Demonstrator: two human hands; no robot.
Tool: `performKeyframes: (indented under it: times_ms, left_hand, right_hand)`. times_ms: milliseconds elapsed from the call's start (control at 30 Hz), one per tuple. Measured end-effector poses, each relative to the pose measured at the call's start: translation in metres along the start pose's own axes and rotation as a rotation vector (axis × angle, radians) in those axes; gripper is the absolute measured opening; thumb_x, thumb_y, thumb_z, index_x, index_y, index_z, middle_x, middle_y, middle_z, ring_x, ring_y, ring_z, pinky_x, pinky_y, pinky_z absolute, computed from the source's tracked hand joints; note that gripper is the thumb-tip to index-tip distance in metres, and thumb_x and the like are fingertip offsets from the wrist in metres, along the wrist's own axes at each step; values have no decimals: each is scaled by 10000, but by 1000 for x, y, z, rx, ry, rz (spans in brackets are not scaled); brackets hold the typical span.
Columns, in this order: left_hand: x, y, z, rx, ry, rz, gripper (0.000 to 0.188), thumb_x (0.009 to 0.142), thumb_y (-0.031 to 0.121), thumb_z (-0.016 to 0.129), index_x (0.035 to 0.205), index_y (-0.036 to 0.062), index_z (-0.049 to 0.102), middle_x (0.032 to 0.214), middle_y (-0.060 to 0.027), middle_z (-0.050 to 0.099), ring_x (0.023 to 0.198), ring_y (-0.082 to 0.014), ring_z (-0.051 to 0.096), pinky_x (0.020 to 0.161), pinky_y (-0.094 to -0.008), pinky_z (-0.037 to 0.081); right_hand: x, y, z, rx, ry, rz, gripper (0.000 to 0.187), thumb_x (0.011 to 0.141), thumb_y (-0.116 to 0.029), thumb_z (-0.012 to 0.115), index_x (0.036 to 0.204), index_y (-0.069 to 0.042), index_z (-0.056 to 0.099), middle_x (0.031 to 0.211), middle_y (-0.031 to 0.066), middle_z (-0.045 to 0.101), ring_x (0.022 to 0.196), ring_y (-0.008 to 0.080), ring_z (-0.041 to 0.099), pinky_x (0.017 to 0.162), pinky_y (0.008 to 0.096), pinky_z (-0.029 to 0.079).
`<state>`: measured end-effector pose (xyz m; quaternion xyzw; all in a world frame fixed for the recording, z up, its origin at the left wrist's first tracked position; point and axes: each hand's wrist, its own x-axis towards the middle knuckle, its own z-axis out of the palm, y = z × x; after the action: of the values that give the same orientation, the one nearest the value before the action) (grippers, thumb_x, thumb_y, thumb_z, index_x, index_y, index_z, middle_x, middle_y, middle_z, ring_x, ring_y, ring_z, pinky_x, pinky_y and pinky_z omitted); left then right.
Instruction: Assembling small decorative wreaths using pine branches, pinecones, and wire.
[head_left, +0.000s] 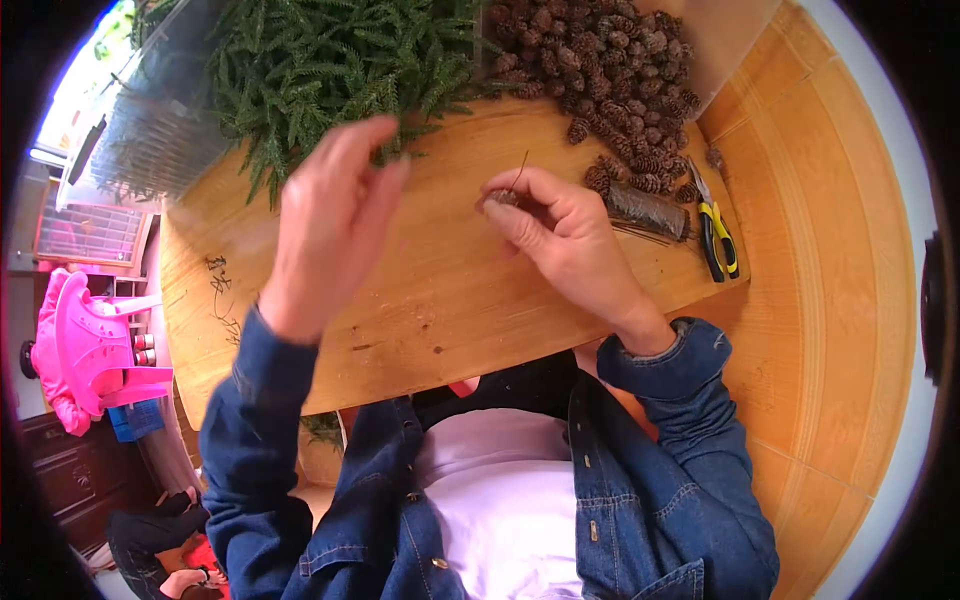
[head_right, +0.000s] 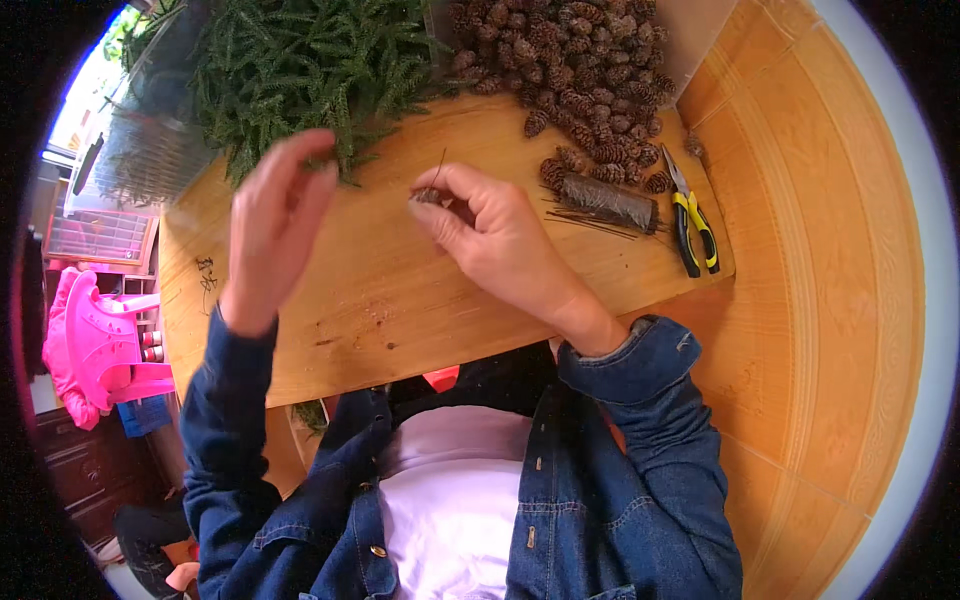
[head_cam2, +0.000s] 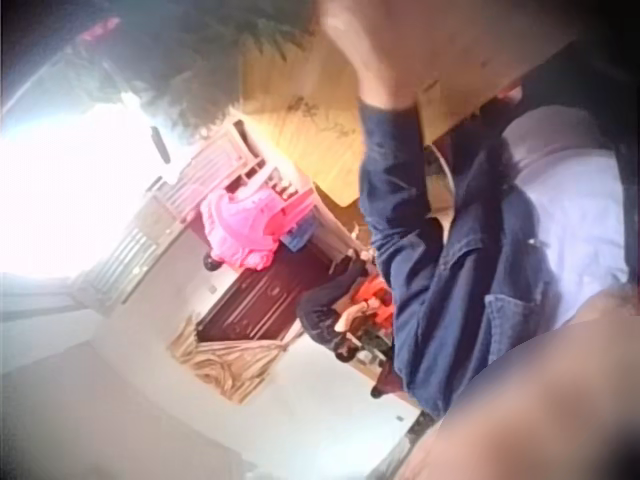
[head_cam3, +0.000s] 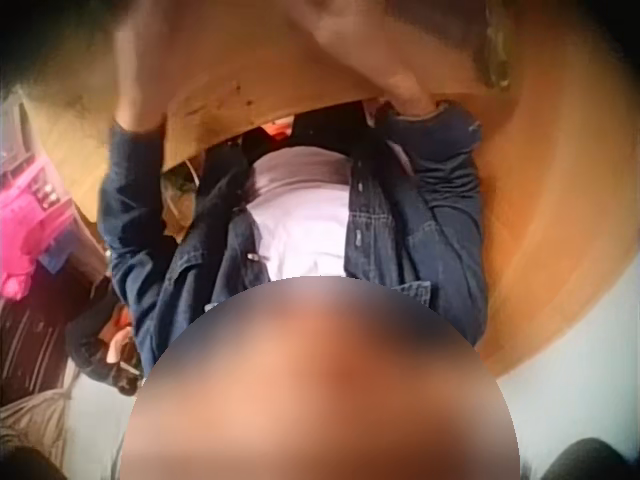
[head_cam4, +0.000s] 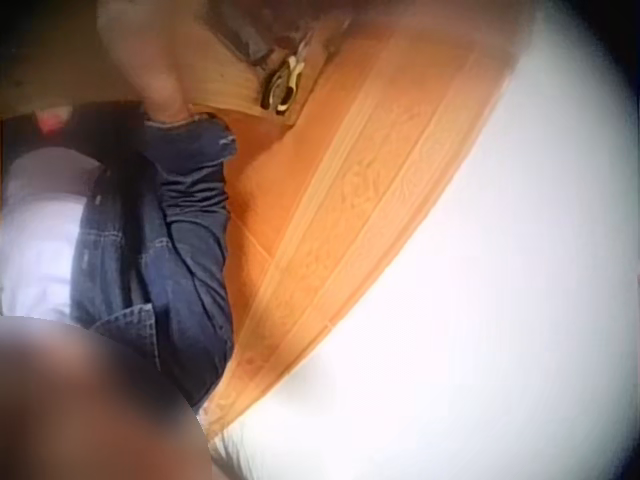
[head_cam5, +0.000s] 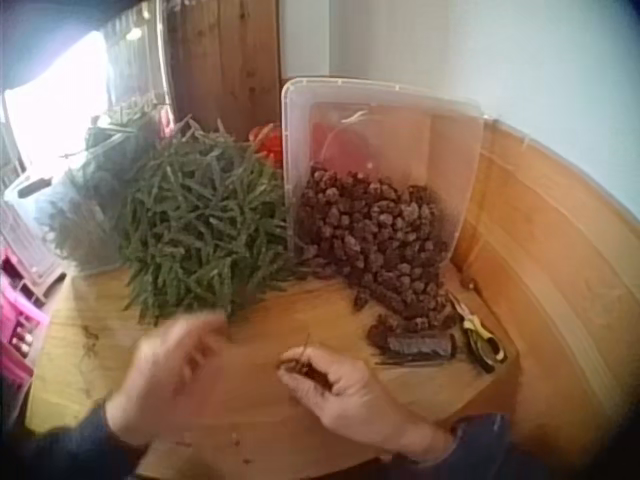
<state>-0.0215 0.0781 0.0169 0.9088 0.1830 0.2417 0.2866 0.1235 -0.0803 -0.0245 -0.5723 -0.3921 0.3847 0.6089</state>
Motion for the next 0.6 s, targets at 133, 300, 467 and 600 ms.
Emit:
performKeyframes:
  times_ms: [133, 300, 467, 600]
  left_hand:
    - [66, -27, 2, 376, 177, 273, 243, 877, 204, 586, 1024, 11, 570, 912, -168, 609, 758, -353, 613, 635, -420, 486]
    - [94, -58, 14, 688, 114, 204, 231, 862, 222, 591, 952, 10, 586, 887, -163, 616, 797, -353, 617, 657, -427, 485]
    - [76, -81, -17, 275, 93, 36, 198, 834, 171, 620, 961, 22, 588, 838, -113, 643, 742, -247, 636, 609, -369, 500]
    - [37, -61, -44, -402, 135, -336, 159, 849, 140, 618, 944, 15, 593, 830, -81, 658, 684, -147, 616, 549, -286, 489]
  right_hand:
    - [9, 4, -2, -129, 24, -140, 221, 906, -108, 609, 1089, 15, 587, 844, -23, 579, 770, 47, 506, 707, 182, 419]
    - [5, 9, 0, -114, 38, -119, 227, 905, -116, 613, 1090, 14, 593, 858, -31, 570, 776, 41, 494, 700, 185, 416]
    - [3, 4, -5, -228, -1, -156, 249, 906, -139, 616, 1102, 13, 593, 862, -34, 570, 776, 39, 493, 690, 177, 404]
    - [10, -10, 9, -112, -36, -117, 272, 912, -156, 611, 1124, 11, 581, 871, -22, 575, 766, 34, 491, 667, 168, 392]
